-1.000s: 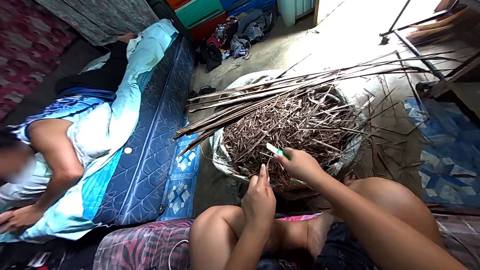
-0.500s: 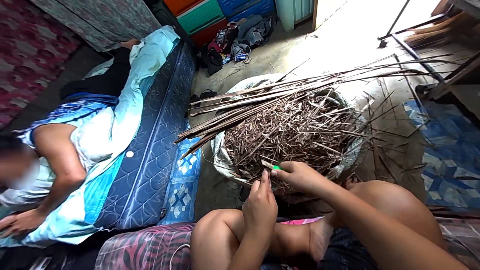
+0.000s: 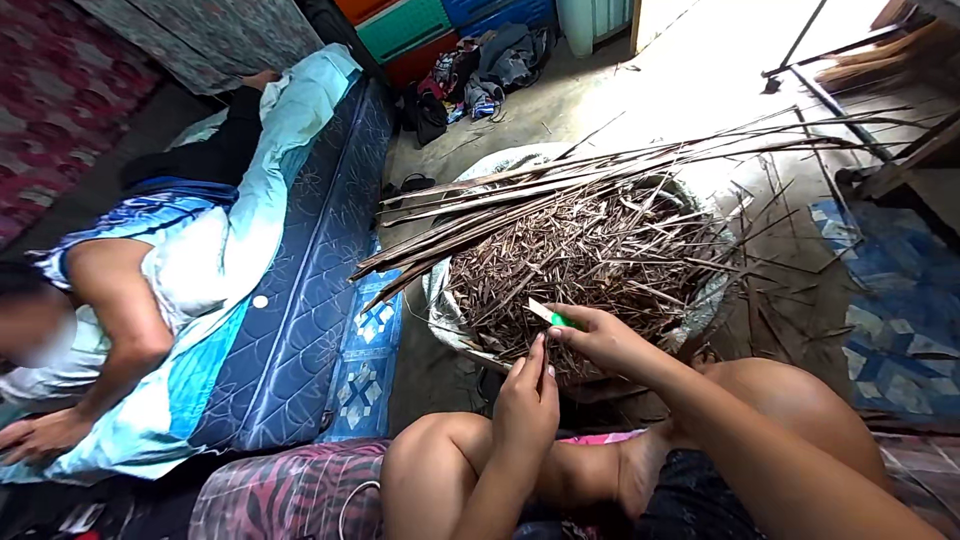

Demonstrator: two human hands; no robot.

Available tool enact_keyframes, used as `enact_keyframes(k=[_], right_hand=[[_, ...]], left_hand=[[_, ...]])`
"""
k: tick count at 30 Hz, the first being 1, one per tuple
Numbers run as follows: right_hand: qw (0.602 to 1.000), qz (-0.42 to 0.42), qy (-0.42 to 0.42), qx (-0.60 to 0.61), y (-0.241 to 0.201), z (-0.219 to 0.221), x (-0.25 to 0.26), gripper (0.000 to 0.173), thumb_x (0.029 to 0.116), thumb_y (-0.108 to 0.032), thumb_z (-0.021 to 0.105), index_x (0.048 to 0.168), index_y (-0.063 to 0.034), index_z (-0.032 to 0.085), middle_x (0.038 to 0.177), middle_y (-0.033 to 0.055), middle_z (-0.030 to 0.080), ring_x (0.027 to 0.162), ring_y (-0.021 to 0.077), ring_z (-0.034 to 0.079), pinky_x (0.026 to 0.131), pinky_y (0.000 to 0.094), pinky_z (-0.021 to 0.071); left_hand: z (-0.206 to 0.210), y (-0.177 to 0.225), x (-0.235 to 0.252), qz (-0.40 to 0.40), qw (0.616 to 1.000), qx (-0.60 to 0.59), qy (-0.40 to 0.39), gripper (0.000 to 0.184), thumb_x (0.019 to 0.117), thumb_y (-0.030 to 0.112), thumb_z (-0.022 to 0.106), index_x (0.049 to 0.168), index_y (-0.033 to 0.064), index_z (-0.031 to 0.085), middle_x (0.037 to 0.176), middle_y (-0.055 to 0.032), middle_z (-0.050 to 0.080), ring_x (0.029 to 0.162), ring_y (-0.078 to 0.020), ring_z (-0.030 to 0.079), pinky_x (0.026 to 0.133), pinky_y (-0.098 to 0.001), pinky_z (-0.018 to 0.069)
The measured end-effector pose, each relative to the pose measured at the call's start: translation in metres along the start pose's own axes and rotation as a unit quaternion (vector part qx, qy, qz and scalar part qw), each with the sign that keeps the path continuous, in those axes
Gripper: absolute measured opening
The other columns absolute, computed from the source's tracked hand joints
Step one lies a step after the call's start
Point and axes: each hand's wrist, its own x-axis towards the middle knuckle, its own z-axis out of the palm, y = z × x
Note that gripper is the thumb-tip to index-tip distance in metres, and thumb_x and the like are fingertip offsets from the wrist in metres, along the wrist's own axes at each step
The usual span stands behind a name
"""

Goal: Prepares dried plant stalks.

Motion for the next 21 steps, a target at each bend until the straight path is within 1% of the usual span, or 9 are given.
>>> enact_keyframes(k=[2, 4, 7, 9, 11, 13, 18, 19, 21], right_hand=[[1.000, 0.008, 0.029, 0.007, 0.001, -0.005, 0.004, 0.051, 0.1071, -0.037, 0.056, 0.155, -0.0214, 0.047, 0.104, 0.0100, 0.067, 0.068, 0.0143, 0.058, 0.064, 0.0345, 0.0508], [0.999, 0.019, 0.032, 0.012, 0.000, -0.012, 0.006, 0.053, 0.1068, -0.037, 0.057, 0.155, -0.0198, 0.047, 0.099, 0.0091, 0.066, 0.066, 0.0135, 0.057, 0.062, 0.0327, 0.0505], [0.998, 0.036, 0.030, 0.039, -0.004, -0.015, 0.003, 0.053, 0.1069, -0.035, 0.058, 0.155, -0.0167, 0.046, 0.092, 0.0073, 0.064, 0.060, 0.0107, 0.054, 0.056, 0.0276, 0.0482], [0.994, 0.047, 0.080, 0.061, -0.004, -0.015, 0.002, 0.050, 0.1068, -0.033, 0.059, 0.153, -0.0148, 0.049, 0.095, 0.0085, 0.065, 0.061, 0.0110, 0.056, 0.056, 0.0282, 0.0492], [0.983, 0.044, 0.157, 0.081, 0.001, -0.020, 0.007, 0.048, 0.1069, -0.032, 0.058, 0.150, -0.0117, 0.052, 0.098, 0.0104, 0.066, 0.064, 0.0132, 0.057, 0.059, 0.0315, 0.0503], [0.972, 0.034, 0.202, 0.118, 0.003, -0.030, 0.012, 0.046, 0.1071, -0.031, 0.058, 0.147, -0.0086, 0.054, 0.086, 0.0070, 0.061, 0.057, 0.0103, 0.052, 0.052, 0.0273, 0.0461], [0.985, 0.034, 0.052, 0.159, -0.009, -0.024, -0.004, 0.052, 0.1087, -0.026, 0.054, 0.157, -0.0125, 0.042, 0.086, 0.0029, 0.060, 0.054, 0.0067, 0.050, 0.047, 0.0222, 0.0433], [0.988, 0.030, 0.033, 0.151, -0.009, -0.019, -0.006, 0.054, 0.1084, -0.026, 0.055, 0.159, -0.0140, 0.039, 0.088, 0.0038, 0.061, 0.055, 0.0073, 0.052, 0.048, 0.0228, 0.0447], [0.989, 0.025, 0.020, 0.146, -0.010, -0.013, -0.007, 0.058, 0.1078, -0.023, 0.057, 0.161, -0.0150, 0.036, 0.093, 0.0053, 0.064, 0.058, 0.0081, 0.055, 0.051, 0.0231, 0.0482]], left_hand=[[-0.003, 0.000, 0.002, -0.017, 0.998, -0.040, -0.047, 0.049, 0.1011, 0.013, 0.054, 0.149, 0.0064, 0.053, 0.126, -0.0145, 0.069, 0.105, -0.0190, 0.069, 0.096, -0.0372, 0.0531], [-0.002, -0.003, 0.002, -0.019, 0.996, -0.065, -0.059, 0.050, 0.1004, 0.013, 0.053, 0.150, 0.0076, 0.053, 0.122, -0.0119, 0.071, 0.094, -0.0125, 0.068, 0.089, -0.0308, 0.0542], [0.002, -0.006, 0.000, -0.008, 0.998, -0.059, -0.033, 0.047, 0.1012, 0.016, 0.054, 0.148, 0.0086, 0.056, 0.124, -0.0109, 0.071, 0.097, -0.0132, 0.070, 0.090, -0.0326, 0.0550], [0.004, -0.005, -0.002, -0.002, 0.998, -0.058, -0.027, 0.046, 0.1022, 0.019, 0.055, 0.147, 0.0092, 0.057, 0.128, -0.0110, 0.070, 0.104, -0.0155, 0.071, 0.094, -0.0352, 0.0548], [0.005, -0.004, -0.004, -0.006, 0.997, -0.073, -0.036, 0.044, 0.1027, 0.020, 0.056, 0.146, 0.0097, 0.059, 0.125, -0.0099, 0.071, 0.098, -0.0135, 0.071, 0.090, -0.0333, 0.0557], [0.006, -0.005, -0.007, -0.013, 0.993, -0.103, -0.057, 0.044, 0.1026, 0.019, 0.056, 0.145, 0.0099, 0.059, 0.126, -0.0078, 0.071, 0.093, -0.0084, 0.069, 0.087, -0.0282, 0.0554], [0.003, -0.006, -0.006, -0.034, 0.986, -0.141, -0.080, 0.051, 0.1048, 0.032, 0.054, 0.150, 0.0087, 0.053, 0.136, -0.0081, 0.066, 0.093, -0.0063, 0.068, 0.088, -0.0277, 0.0544], [0.001, -0.007, -0.006, -0.030, 0.984, -0.154, -0.080, 0.054, 0.1061, 0.038, 0.050, 0.150, 0.0071, 0.052, 0.129, -0.0068, 0.069, 0.086, -0.0054, 0.067, 0.083, -0.0270, 0.0548], [0.001, -0.011, -0.006, -0.023, 0.972, -0.222, -0.076, 0.056, 0.1092, 0.039, 0.038, 0.149, 0.0018, 0.051, 0.089, 0.0015, 0.068, 0.057, -0.0025, 0.051, 0.055, -0.0210, 0.0465]])
